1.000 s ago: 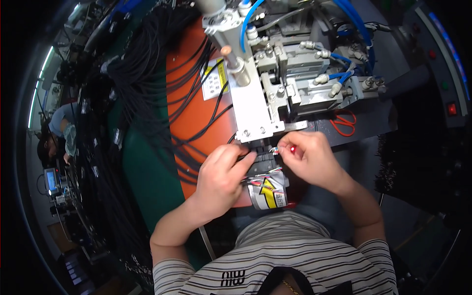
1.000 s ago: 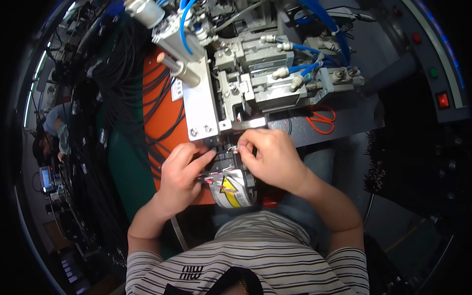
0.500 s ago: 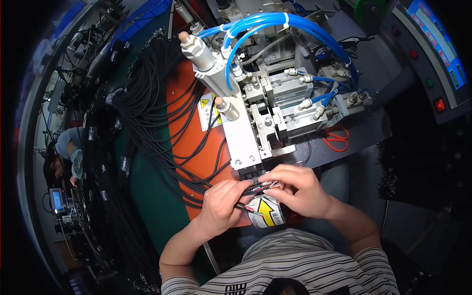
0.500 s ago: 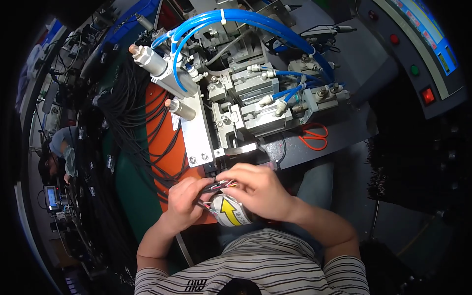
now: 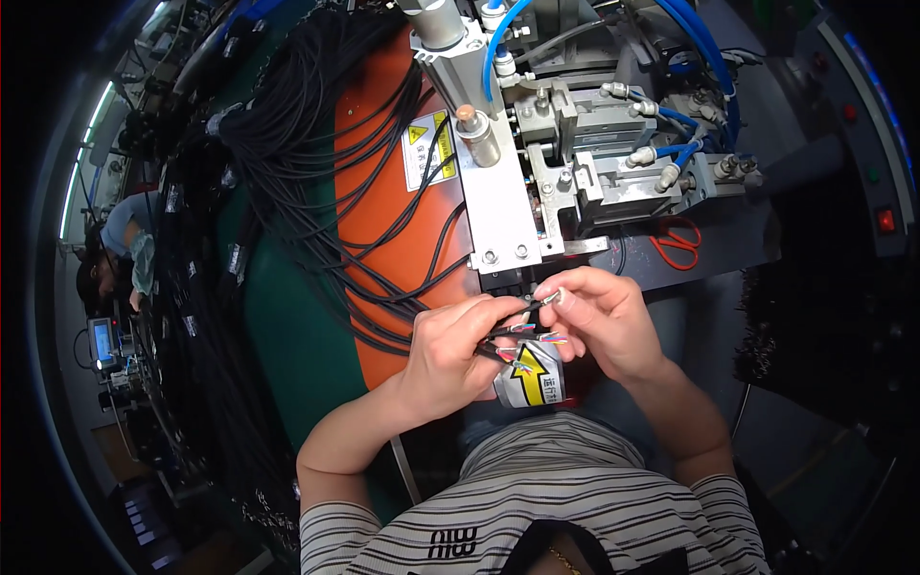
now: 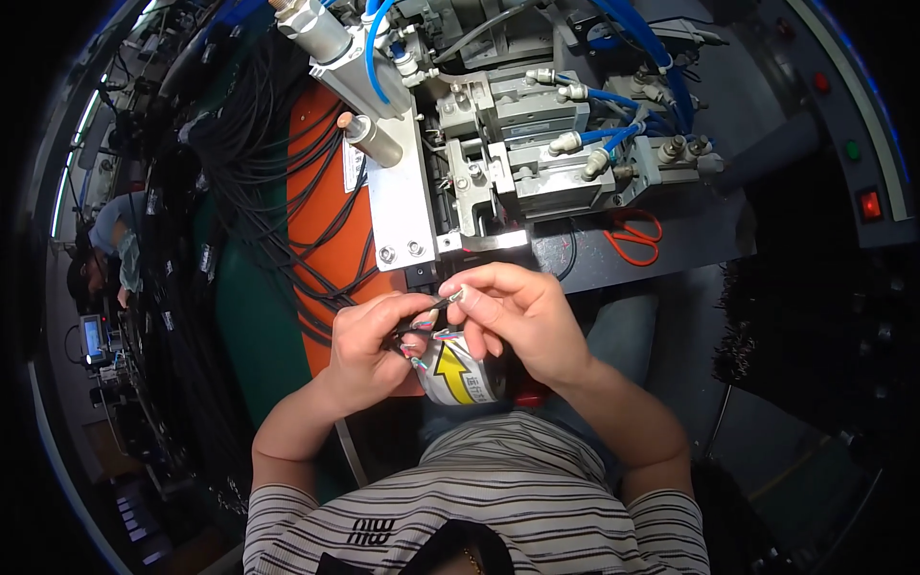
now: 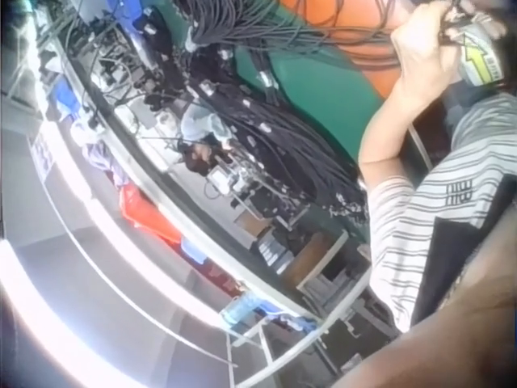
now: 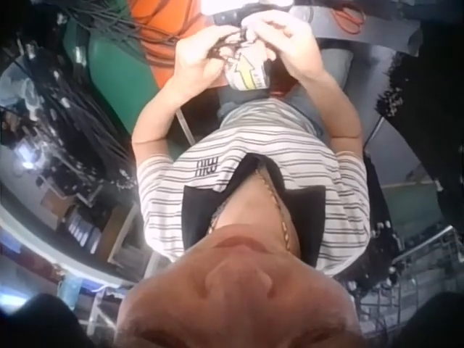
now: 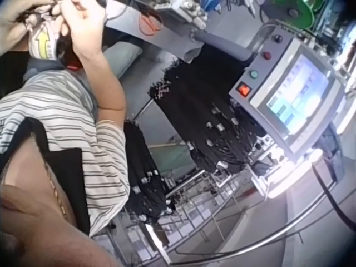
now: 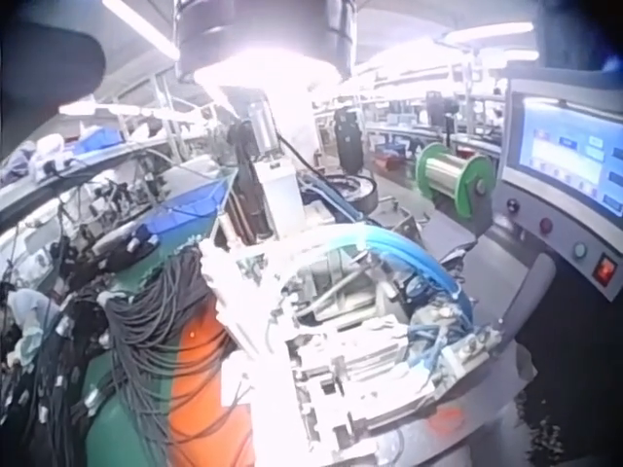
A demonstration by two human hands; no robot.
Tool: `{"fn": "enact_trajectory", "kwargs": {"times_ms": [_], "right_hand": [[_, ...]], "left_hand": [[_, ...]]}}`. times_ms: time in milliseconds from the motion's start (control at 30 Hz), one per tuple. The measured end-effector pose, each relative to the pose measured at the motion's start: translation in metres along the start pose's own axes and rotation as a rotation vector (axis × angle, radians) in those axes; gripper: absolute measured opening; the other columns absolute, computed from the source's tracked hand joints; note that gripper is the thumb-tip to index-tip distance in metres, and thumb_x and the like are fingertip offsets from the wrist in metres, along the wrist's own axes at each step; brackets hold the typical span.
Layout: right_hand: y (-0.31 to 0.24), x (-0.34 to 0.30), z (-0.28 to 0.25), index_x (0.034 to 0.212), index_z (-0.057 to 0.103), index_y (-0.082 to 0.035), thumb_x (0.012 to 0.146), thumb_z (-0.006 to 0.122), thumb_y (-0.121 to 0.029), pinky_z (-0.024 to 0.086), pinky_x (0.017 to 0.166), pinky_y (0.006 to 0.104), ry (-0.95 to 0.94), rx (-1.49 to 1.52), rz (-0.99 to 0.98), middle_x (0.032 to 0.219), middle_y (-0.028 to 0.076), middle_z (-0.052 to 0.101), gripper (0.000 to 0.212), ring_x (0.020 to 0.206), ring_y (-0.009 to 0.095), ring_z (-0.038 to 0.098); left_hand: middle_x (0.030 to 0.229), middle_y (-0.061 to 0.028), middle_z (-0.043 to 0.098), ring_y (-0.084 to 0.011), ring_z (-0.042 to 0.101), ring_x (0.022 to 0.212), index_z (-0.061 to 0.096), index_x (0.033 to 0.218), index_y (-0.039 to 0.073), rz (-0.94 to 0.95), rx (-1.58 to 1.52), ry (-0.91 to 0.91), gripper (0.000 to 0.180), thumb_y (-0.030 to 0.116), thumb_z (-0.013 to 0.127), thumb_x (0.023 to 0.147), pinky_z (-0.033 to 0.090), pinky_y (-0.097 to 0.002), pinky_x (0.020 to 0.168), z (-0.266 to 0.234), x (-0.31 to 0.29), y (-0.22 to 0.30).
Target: The person is assembling and testing electrical wire connectors using a factory machine.
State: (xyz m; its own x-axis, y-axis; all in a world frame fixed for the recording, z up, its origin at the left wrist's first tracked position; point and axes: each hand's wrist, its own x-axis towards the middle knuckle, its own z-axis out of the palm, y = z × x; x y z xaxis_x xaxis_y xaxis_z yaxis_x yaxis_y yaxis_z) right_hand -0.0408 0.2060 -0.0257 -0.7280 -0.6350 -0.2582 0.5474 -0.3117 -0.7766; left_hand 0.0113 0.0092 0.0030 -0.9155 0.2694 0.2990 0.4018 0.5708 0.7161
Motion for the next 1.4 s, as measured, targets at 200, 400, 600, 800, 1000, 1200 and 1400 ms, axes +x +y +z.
{"fn": "enact_trajectory", "kwargs": {"times_ms": [200, 400, 600, 800, 1000, 1200, 1400], "right_hand": [[-0.007, 0.007, -0.010, 0.100, 0.062, 0.000, 0.094, 0.059, -0.008, 0.036, 0.048, 0.0186, -0.125, 0.067, 0.150, 0.075, 0.002, 0.058, 0.011, 0.053, 0.006, 0.047], [-0.007, -0.002, 0.007, 0.103, 0.062, 0.002, 0.092, 0.059, -0.004, 0.039, 0.054, 0.0196, -0.046, 0.103, 0.012, 0.083, 0.002, 0.058, 0.012, 0.059, 0.006, 0.050], [0.015, -0.007, 0.020, 0.120, 0.059, 0.005, 0.085, 0.062, 0.005, 0.048, 0.068, 0.0270, 0.163, -1.011, -0.860, 0.093, 0.012, 0.060, 0.036, 0.077, 0.014, 0.061], [0.009, -0.005, 0.005, 0.117, 0.061, 0.006, 0.098, 0.052, -0.006, 0.049, 0.071, 0.0263, 0.035, -0.383, -0.477, 0.099, 0.013, 0.062, 0.024, 0.082, 0.015, 0.062], [-0.002, 0.000, -0.008, 0.114, 0.065, 0.004, 0.095, 0.059, -0.002, 0.051, 0.068, 0.0230, -0.122, 0.052, -0.084, 0.096, 0.009, 0.065, 0.021, 0.078, 0.012, 0.064], [-0.008, 0.001, -0.006, 0.106, 0.068, 0.005, 0.092, 0.061, 0.001, 0.050, 0.059, 0.0205, -0.099, -0.205, -0.183, 0.094, 0.009, 0.066, 0.017, 0.071, 0.010, 0.064], [-0.006, 0.004, -0.011, 0.101, 0.068, 0.006, 0.090, 0.062, 0.003, 0.048, 0.056, 0.0194, -0.096, -0.500, -0.387, 0.092, 0.008, 0.065, 0.013, 0.066, 0.008, 0.063]], "left_hand": [[0.075, -0.0111, 0.063, -0.0243, 0.060, 0.058, 0.063, 0.101, -0.002, 0.254, 0.114, 0.016, 0.028, 0.007, 0.071, 0.076, 0.046, -0.0332, 0.050, 0.009, 0.004, -0.007], [0.071, -0.0095, 0.062, -0.0230, 0.061, 0.056, 0.062, 0.094, 0.000, 0.180, 0.220, -0.011, 0.024, 0.005, 0.072, 0.074, 0.047, -0.0326, 0.051, 0.009, 0.006, 0.003], [0.067, -0.0085, 0.061, -0.0206, 0.060, 0.053, 0.062, 0.088, 0.001, 0.022, -0.037, 0.032, 0.011, 0.000, 0.067, 0.078, 0.046, -0.0297, 0.050, 0.005, 0.011, 0.007], [0.070, -0.0099, 0.062, -0.0243, 0.062, 0.057, 0.061, 0.089, 0.001, -0.020, -0.060, 0.007, 0.013, 0.000, 0.067, 0.077, 0.048, -0.0318, 0.053, 0.008, 0.006, 0.002], [0.074, -0.0125, 0.063, -0.0285, 0.064, 0.063, 0.061, 0.091, 0.000, -0.118, -0.210, -0.091, 0.018, 0.000, 0.068, 0.074, 0.049, -0.0327, 0.057, 0.000, 0.012, 0.005], [0.072, -0.0074, 0.061, -0.0177, 0.060, 0.064, 0.061, 0.090, 0.001, -0.216, -0.414, -0.245, 0.008, 0.001, 0.063, 0.082, 0.048, -0.0288, 0.059, -0.012, 0.015, -0.003], [0.073, -0.0029, 0.064, -0.0086, 0.057, 0.067, 0.061, 0.085, 0.000, -0.437, -0.559, -0.423, 0.013, 0.010, 0.055, 0.090, 0.046, -0.0241, 0.064, -0.020, 0.020, -0.004]]}}
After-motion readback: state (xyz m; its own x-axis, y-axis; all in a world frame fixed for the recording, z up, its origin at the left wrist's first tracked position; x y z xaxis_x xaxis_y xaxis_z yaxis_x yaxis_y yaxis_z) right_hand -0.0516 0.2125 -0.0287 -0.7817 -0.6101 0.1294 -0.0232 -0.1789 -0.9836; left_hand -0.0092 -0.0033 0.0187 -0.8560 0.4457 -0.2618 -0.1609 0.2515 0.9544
